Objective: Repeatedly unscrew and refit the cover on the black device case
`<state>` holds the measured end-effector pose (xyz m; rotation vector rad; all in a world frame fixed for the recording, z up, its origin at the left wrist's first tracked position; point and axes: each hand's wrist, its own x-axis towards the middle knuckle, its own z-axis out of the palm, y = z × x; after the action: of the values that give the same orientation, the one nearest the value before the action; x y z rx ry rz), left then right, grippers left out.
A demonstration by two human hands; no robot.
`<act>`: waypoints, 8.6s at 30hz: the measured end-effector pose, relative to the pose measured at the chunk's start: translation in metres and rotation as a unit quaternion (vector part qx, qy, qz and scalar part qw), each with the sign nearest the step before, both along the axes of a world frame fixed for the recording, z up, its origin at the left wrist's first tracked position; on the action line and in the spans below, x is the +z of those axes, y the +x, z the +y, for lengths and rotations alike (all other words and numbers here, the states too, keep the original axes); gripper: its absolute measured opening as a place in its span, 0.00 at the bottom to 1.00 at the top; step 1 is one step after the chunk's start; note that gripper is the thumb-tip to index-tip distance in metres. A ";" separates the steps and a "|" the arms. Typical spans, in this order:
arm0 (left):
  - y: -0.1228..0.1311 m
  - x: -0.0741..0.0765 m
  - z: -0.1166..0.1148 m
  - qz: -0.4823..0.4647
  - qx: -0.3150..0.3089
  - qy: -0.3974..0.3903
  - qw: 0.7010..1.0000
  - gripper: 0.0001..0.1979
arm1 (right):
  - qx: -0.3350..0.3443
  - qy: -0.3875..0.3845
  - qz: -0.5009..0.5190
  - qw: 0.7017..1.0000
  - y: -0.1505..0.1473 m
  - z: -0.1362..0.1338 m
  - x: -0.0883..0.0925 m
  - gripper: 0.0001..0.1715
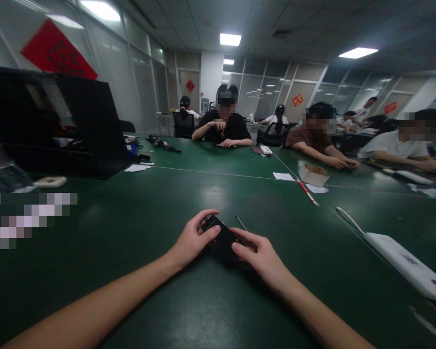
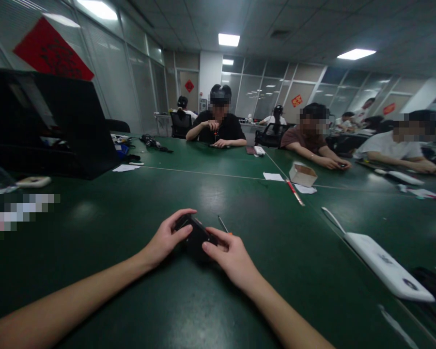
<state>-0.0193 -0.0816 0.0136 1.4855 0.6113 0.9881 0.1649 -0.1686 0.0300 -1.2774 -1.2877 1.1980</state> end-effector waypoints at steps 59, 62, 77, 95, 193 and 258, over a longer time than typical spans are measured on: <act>0.002 -0.012 0.032 -0.076 -0.049 -0.120 0.989 0.31 | 0.026 0.000 -0.279 0.960 0.022 0.001 0.025 0.22; 0.001 -0.014 0.039 -0.052 0.000 -0.065 0.997 0.30 | 0.009 0.041 -0.298 0.954 0.016 -0.003 0.028 0.22; 0.001 -0.006 0.039 0.047 0.055 0.035 0.997 0.25 | 0.000 0.098 -0.333 0.938 0.011 -0.002 0.017 0.23; 0.001 -0.009 0.031 0.076 0.109 0.112 0.985 0.27 | -0.013 0.011 -0.265 0.964 0.008 -0.005 0.023 0.23; 0.001 0.000 0.010 0.222 0.090 0.176 0.955 0.14 | -0.067 0.100 -0.255 0.959 -0.004 -0.012 0.014 0.16; -0.014 0.008 0.016 0.169 -0.033 0.249 0.953 0.22 | -0.001 0.262 -0.424 0.867 0.018 -0.004 0.004 0.19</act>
<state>-0.0334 -0.0654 0.0219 2.1393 0.5711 0.8763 0.1827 -0.1729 0.0340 -1.4115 -2.0511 0.1694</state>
